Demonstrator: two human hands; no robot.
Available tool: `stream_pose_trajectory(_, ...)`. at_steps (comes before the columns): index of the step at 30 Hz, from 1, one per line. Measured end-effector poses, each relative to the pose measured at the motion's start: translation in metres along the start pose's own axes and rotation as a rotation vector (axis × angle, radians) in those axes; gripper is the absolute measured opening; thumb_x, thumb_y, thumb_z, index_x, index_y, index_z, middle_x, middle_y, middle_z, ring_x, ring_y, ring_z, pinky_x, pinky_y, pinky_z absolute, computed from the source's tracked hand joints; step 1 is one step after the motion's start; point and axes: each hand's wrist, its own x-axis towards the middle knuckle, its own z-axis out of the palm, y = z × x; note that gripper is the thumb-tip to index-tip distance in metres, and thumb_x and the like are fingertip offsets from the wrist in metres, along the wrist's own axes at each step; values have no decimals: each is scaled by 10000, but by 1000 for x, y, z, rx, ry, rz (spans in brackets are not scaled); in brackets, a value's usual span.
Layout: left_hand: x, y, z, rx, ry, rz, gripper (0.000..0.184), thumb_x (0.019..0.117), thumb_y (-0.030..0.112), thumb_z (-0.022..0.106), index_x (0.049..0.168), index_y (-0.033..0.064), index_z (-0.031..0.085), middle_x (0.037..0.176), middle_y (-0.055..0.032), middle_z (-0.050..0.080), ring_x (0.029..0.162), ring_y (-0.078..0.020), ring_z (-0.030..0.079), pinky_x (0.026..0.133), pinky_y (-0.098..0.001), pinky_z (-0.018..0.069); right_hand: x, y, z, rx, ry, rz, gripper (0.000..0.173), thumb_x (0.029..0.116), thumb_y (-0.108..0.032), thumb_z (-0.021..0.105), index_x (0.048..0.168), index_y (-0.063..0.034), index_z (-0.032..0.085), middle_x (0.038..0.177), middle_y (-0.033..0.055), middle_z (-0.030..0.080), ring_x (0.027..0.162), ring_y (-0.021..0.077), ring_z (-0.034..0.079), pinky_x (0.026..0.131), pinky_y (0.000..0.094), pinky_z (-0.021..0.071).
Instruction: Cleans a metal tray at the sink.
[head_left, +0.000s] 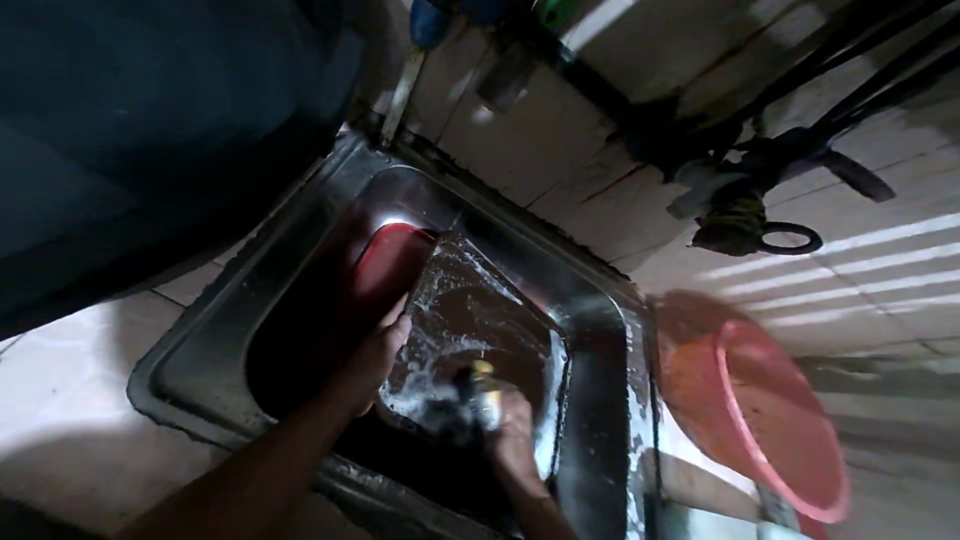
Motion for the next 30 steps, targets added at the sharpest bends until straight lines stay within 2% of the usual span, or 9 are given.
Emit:
stream_pose_trajectory(3, 3, -4, 1, -52, -21, 22, 515, 1121, 402, 355, 1627, 330, 295, 1675, 63, 304, 1484, -171, 374, 1168, -487, 356, 39, 66, -21, -85, -1, 372, 591, 928, -159, 703, 1386, 155, 500, 1419, 400, 482, 1365, 536, 447, 1167, 578, 358)
stream_pose_trajectory(5, 8, -8, -1, -50, -52, 42, 541, 1111, 371, 399, 1635, 331, 271, 1671, 38, 312, 1465, -198, 396, 1144, -501, 381, 82, 65, -28, -43, 46, 452, 529, 987, -162, 643, 1395, 142, 498, 1416, 391, 489, 1366, 520, 452, 1167, 575, 351)
stream_pose_trajectory(12, 12, -3, -6, 185, -36, -70, 870, 952, -6, 622, 1628, 387, 242, 1579, -14, 442, 1322, -154, 547, 1042, -386, 508, 205, -94, 0, 217, 305, 130, 485, 966, -262, 695, 1292, 88, 618, 1335, 338, 584, 1291, 503, 525, 1118, 609, 390)
stream_pose_trajectory(15, 17, -9, -7, 145, -39, -95, 883, 940, -10, 619, 1632, 376, 229, 1591, -35, 419, 1340, -166, 532, 1046, -392, 506, 186, -150, 5, 229, 151, -75, 462, 964, -241, 680, 1332, 29, 606, 1410, 275, 539, 1338, 446, 485, 1115, 611, 379)
stream_pose_trajectory(17, 17, -7, -7, 120, -62, -106, 913, 928, -38, 612, 1646, 336, 189, 1627, -49, 361, 1380, -165, 494, 1082, -381, 479, 148, -140, 10, 260, 79, -235, 462, 970, -240, 666, 1343, 21, 587, 1431, 261, 521, 1347, 436, 480, 1102, 622, 398)
stream_pose_trajectory(20, 11, 0, -7, 115, -73, -164, 763, 896, -41, 636, 1575, 96, 315, 1458, -151, 513, 1270, -193, 569, 1029, -362, 506, 85, -105, 22, 300, 83, -453, 485, 885, -327, 656, 1174, 60, 699, 1286, 241, 652, 1209, 431, 604, 1012, 611, 475)
stream_pose_trajectory(22, 7, 5, -6, 150, -76, -217, 663, 893, -38, 645, 1502, 41, 394, 1344, -171, 572, 1189, -210, 593, 975, -379, 516, 72, -99, 19, 251, 82, -488, 460, 853, -306, 646, 1114, 64, 726, 1208, 238, 696, 1146, 439, 642, 965, 617, 490)
stream_pose_trajectory(26, 7, 3, -5, 84, -98, -168, 956, 919, -25, 621, 1642, 394, 156, 1579, -71, 416, 1334, -191, 524, 1031, -414, 500, 147, -119, -6, 78, -40, -229, 429, 913, -129, 724, 1280, 70, 623, 1345, 305, 578, 1301, 478, 519, 1097, 628, 409)
stream_pose_trajectory(30, 9, -1, -7, -13, -99, -51, 703, 1051, 223, 547, 1636, 412, 206, 1680, 25, 282, 1473, -156, 390, 1147, -435, 419, 193, -123, -2, 53, 85, -76, 420, 969, -179, 682, 1331, 17, 601, 1370, 274, 571, 1316, 455, 514, 1096, 613, 415)
